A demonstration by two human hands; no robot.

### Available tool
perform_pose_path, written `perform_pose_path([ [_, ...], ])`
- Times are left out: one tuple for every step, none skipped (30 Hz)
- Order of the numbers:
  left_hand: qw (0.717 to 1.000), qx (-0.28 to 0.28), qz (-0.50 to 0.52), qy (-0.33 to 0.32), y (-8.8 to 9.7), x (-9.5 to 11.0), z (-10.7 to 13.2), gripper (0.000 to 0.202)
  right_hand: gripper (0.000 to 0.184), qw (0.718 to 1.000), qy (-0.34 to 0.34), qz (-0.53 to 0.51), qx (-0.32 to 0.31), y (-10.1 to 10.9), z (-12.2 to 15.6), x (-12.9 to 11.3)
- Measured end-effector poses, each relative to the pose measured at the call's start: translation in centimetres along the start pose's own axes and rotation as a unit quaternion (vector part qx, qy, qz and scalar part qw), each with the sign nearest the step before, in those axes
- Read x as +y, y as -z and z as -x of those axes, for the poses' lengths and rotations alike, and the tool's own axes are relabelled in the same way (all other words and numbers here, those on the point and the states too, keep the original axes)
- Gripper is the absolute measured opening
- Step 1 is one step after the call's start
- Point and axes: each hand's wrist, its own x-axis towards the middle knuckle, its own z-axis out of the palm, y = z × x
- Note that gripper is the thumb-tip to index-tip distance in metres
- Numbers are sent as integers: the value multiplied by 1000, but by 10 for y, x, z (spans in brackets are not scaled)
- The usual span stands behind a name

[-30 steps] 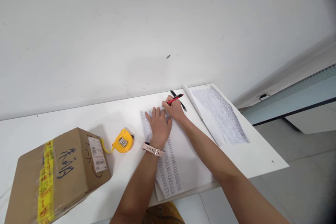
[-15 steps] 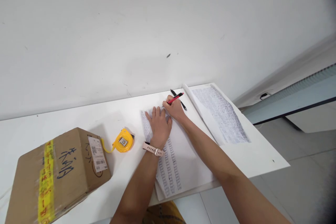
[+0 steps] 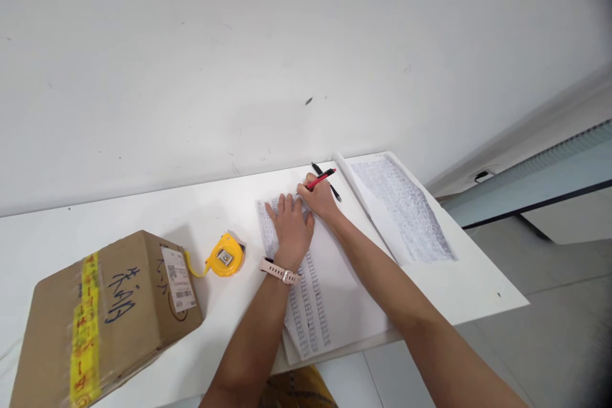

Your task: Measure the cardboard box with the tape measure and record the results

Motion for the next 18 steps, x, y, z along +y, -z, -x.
perform_pose_path([
  [1000,0,-1,0,0,0,0,39,24,1000,0,1,0,0,0,0],
  [1000,-1,-1,0,0,0,0,39,24,1000,-1,1,1,0,0,0],
  [1000,-2,-2,1,0,0,0,39,24,1000,-2,0,4,0,-1,1],
  [1000,-3,-3,2,1,0,0,38,24,1000,-2,-1,7,0,-1,1],
  [1000,-4,-3,3,1,0,0,38,24,1000,-1,-2,9,0,-1,1],
  [1000,-4,-4,3,1,0,0,38,24,1000,0,-2,11,0,-1,1],
  [1000,-4,-4,2,0,0,0,38,25,1000,1,-3,13,0,-1,1],
  [1000,-4,-4,2,0,0,0,39,25,1000,1,-3,13,0,-1,0],
  [1000,-3,-4,1,0,0,0,39,25,1000,1,-2,14,0,0,0],
  [1000,-3,-4,1,0,0,0,39,25,1000,-1,-2,14,0,0,0],
  [1000,-4,-5,2,0,0,0,39,25,1000,-2,-3,14,0,0,0],
  [1000,-5,-5,2,0,0,0,39,24,1000,-4,-3,13,0,0,0],
  [1000,-5,-6,3,0,0,0,39,24,1000,-4,-4,11,0,0,0],
  [1000,-6,-6,3,0,0,0,39,24,1000,-4,-4,10,0,0,0],
  [1000,-5,-6,3,1,0,0,39,24,1000,-4,-4,10,0,0,0],
  [1000,-5,-7,3,1,0,0,39,24,1000,-4,-3,10,0,0,0],
  [1000,-4,-7,3,1,0,0,39,24,1000,-5,-1,10,0,0,-1],
  [1000,-4,-7,3,1,0,0,39,24,1000,-6,0,10,0,0,-1],
])
